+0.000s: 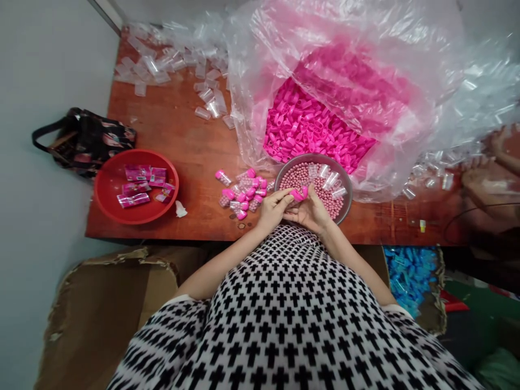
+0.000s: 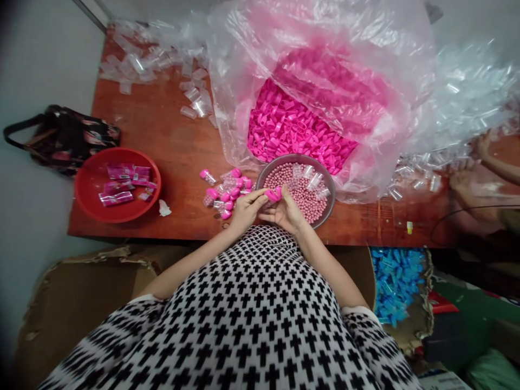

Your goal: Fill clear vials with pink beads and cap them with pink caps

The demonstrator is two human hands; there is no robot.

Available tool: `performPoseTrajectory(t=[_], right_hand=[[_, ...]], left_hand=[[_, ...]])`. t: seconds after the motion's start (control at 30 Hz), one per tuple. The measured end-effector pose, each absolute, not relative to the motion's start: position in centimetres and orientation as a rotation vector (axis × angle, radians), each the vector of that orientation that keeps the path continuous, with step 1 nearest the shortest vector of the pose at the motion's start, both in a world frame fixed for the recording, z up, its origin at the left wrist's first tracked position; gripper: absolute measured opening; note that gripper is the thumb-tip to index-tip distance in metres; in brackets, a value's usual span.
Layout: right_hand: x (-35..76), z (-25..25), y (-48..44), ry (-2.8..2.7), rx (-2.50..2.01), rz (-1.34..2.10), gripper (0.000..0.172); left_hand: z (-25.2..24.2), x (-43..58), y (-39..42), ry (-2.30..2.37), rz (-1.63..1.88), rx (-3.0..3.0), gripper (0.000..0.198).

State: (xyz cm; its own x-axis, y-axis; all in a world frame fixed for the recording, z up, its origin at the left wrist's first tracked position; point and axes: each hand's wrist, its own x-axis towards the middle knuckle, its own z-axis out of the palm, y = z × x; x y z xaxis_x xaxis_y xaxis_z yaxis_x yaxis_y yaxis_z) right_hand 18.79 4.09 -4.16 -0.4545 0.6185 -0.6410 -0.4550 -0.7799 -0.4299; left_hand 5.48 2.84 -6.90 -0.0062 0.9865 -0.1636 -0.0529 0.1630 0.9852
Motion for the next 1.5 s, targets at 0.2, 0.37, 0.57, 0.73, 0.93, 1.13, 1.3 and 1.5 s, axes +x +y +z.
performPoseTrajectory(t=[0.2,0.37,0.57,0.73,0.93,1.13,1.3,1.5], right_hand=[[19.1,-4.3,4.2,-0.334,-1.148,2.196,0.033],[18.2,-4.4,3.8,-0.333,-1.107,2.075,0.022],[16.6,-4.7,3.5,-0.191,-1.137,1.898,0.01],[16.3,-4.9,3.8,-0.149,-1.117,1.989,0.014],[20.0,-6.5,3.7,-0.446,-1.243,1.986,0.039],[25.7,-10.4,3.5,-1.304,-1.852,1.372,0.024],[23.1,-12.0,3.4,-2.144,-2.235,0.929,0.034],[22.0,-12.1,4.7,-2.378,-2.208,0.965,0.03]], left_hand=[[-6.8,5.4,2.9,1.222,1.131,1.082,0.028],[-6.6,5.6,2.7,1.217,1.149,1.08,0.028],[-6.9,6.0,2.3,1.282,1.199,1.08,0.027],[-7.8,6.2,2.7,1.266,1.156,1.025,0.032],[-10.7,2.3,5.0,1.313,1.22,0.901,0.033],[-13.7,-4.7,7.9,1.596,1.218,1.215,0.017],[-13.0,-0.6,6.7,1.485,1.068,1.555,0.022],[-12.7,4.5,5.3,1.333,0.851,1.645,0.024]])
